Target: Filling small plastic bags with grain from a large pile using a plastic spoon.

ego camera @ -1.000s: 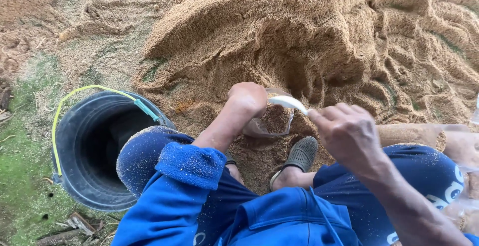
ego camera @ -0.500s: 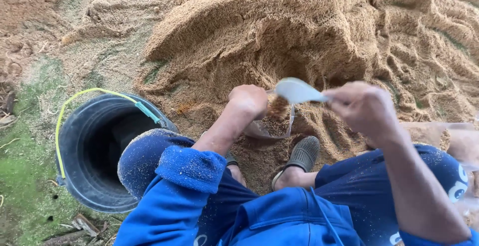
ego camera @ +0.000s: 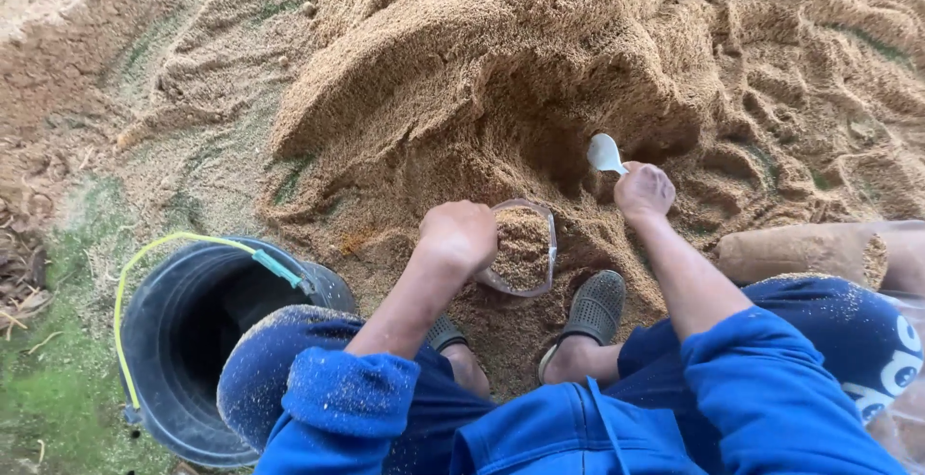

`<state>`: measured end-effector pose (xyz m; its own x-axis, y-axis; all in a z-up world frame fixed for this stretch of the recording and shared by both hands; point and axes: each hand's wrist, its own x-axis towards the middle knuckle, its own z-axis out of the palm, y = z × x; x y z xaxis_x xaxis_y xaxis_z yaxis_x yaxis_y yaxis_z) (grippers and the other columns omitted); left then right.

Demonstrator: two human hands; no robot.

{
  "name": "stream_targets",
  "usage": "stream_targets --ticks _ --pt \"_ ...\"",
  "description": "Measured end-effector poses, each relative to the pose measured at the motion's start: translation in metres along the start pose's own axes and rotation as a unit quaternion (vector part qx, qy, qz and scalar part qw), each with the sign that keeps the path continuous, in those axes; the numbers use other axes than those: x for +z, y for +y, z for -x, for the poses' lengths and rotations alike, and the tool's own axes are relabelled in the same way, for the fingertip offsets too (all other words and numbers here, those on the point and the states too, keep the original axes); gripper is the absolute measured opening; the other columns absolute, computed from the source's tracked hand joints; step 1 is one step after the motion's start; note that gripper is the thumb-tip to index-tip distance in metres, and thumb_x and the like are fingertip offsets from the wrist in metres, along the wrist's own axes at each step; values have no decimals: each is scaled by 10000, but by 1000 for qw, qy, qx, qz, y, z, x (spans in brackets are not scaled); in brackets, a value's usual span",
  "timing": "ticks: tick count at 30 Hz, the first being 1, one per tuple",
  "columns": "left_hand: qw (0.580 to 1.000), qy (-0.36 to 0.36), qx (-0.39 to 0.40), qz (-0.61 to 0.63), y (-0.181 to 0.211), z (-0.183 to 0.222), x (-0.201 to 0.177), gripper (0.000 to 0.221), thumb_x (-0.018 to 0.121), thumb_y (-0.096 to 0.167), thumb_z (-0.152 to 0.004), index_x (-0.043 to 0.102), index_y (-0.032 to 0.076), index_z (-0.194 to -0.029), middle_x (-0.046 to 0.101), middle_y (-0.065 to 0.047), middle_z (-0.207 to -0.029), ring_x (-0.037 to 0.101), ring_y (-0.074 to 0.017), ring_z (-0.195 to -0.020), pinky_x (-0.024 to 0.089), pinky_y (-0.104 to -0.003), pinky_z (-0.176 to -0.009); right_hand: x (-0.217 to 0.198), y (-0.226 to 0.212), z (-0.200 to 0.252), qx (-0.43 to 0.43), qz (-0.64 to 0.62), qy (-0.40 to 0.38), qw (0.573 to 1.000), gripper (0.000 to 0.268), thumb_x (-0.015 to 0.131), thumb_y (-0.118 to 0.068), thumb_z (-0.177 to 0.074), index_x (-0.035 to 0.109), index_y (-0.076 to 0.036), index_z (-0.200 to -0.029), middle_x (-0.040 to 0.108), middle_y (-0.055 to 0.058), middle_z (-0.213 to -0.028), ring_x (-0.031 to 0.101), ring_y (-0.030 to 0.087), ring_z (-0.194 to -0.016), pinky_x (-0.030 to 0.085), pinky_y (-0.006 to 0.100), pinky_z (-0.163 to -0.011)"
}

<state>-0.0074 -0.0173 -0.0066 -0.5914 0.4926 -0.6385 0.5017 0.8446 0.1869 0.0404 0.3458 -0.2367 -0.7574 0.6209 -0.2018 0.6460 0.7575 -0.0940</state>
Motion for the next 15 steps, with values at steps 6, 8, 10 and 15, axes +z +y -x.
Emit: stream_targets --ticks 6,8,10,15 --pt "1000 10 -5 -6 7 2 -14 321 478 135 -953 774 40 -1033 783 -136 -923 764 -362 -910 575 -651 -550 10 -73 28 9 -61 -96 994 353 612 -335 -901 806 -144 -1126 777 163 -1101 696 355 -1148 535 492 -992" --pt "1000 8 0 -2 2 -2 -8 344 448 134 -960 775 51 -1029 787 -129 -936 767 -362 -927 588 -634 -571 21 -80 36 -8 -133 -103 986 306 631 -324 -873 793 -252 -1121 773 100 -1090 691 341 -1127 546 495 -968" --pt "1000 11 8 2 1 -3 -9 368 419 133 -967 775 61 -1025 792 -121 -950 769 -361 -944 601 -617 -591 28 -79 40 -23 -204 -103 973 305 649 -312 -845 780 -359 -1117 769 37 -1078 686 326 -1107 557 498 -944" --pt "1000 -2 -2 15 2 0 -11 366 429 128 -964 761 36 -1089 788 -142 -1011 756 -371 -994 586 -644 -604 30 -63 47 1 -408 -107 907 335 767 -185 -782 798 -210 -1115 772 137 -974 701 223 -887 529 371 -803"
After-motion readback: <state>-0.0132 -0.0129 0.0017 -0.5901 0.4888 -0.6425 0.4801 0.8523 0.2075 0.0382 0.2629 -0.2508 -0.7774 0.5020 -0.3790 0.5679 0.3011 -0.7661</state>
